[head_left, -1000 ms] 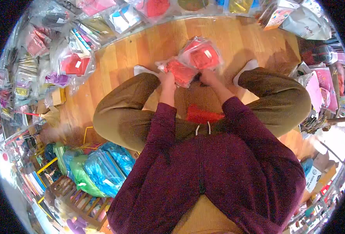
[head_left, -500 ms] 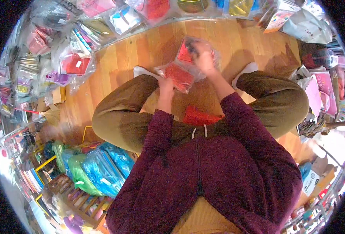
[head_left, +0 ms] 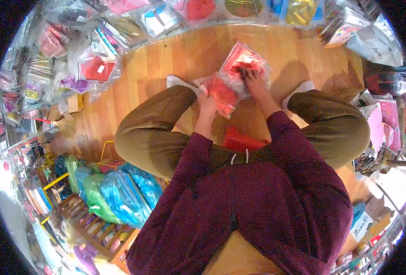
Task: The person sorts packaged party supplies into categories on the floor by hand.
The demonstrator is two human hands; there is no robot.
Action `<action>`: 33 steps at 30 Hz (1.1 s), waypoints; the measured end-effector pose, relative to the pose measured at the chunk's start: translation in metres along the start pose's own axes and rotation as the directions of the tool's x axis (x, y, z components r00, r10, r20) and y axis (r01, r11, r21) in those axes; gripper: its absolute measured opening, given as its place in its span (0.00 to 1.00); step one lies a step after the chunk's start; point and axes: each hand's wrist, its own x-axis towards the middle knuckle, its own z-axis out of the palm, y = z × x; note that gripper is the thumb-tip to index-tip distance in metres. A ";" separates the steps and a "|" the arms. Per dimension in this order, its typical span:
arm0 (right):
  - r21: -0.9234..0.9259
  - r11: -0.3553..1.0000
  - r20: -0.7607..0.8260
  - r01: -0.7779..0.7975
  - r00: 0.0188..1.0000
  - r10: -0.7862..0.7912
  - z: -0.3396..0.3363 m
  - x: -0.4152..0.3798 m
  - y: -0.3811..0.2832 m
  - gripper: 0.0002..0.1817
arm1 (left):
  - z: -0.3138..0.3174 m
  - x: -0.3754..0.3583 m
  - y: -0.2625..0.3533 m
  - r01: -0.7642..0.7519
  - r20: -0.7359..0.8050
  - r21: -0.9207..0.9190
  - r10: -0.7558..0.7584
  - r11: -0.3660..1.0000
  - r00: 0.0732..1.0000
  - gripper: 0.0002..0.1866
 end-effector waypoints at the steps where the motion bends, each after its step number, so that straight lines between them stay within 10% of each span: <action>1: -0.023 0.997 0.085 -0.067 0.994 0.069 0.006 -0.002 0.010 0.16 | -0.004 0.003 -0.010 0.002 0.000 -0.002 -0.002 1.000 1.000 0.17; 3: -0.060 0.989 0.166 -0.134 0.976 0.143 0.006 -0.003 0.027 0.15 | -0.014 0.013 -0.032 -0.070 0.060 0.028 0.069 0.997 0.996 0.19; 5: 0.410 0.585 0.323 -0.700 0.711 0.625 -0.016 0.002 0.042 0.13 | -0.015 0.015 -0.038 -0.028 -0.018 0.109 0.030 0.994 0.999 0.19; 6: 0.406 0.585 0.319 -0.702 0.709 0.629 -0.025 0.008 0.045 0.13 | -0.015 0.015 -0.039 0.019 -0.103 0.189 0.000 0.982 0.995 0.20; 8: 0.485 0.661 -0.113 -0.573 0.708 0.697 -0.035 0.024 0.048 0.14 | -0.010 0.009 -0.017 -0.023 -0.040 0.216 0.033 0.976 0.999 0.20; 12: 0.129 0.987 -0.422 -0.096 0.895 0.143 -0.041 0.065 -0.003 0.16 | -0.008 0.011 -0.018 0.023 0.032 0.283 -0.034 0.959 0.999 0.20; 18: -0.007 0.970 0.124 0.244 0.962 -0.241 0.011 0.052 -0.030 0.17 | 0.011 -0.017 0.045 0.041 -0.024 0.410 -0.035 0.911 0.999 0.21; 22: -0.018 0.997 0.082 0.076 0.994 -0.074 0.008 0.044 -0.007 0.16 | -0.014 0.014 -0.041 -0.038 0.085 0.173 0.024 0.984 0.996 0.21; 24: -0.050 0.991 -0.003 -0.121 0.993 0.121 0.014 0.048 0.010 0.16 | -0.023 0.026 -0.068 -0.486 0.222 0.292 0.437 0.824 0.872 0.21; 28: -0.152 0.948 0.052 -0.278 0.956 0.289 0.014 0.032 0.051 0.14 | -0.004 0.007 -0.009 -0.030 0.094 0.238 0.008 0.971 0.996 0.20; 30: -0.055 0.902 0.454 -0.428 0.794 0.405 0.024 0.027 0.080 0.14 | 0.010 -0.006 0.022 0.091 -0.047 0.332 -0.080 0.939 0.996 0.20; 33: 0.050 0.786 0.183 -0.616 0.779 0.599 0.025 0.008 0.099 0.14 | -0.004 0.013 -0.020 -0.049 -0.087 0.417 0.094 0.907 0.992 0.11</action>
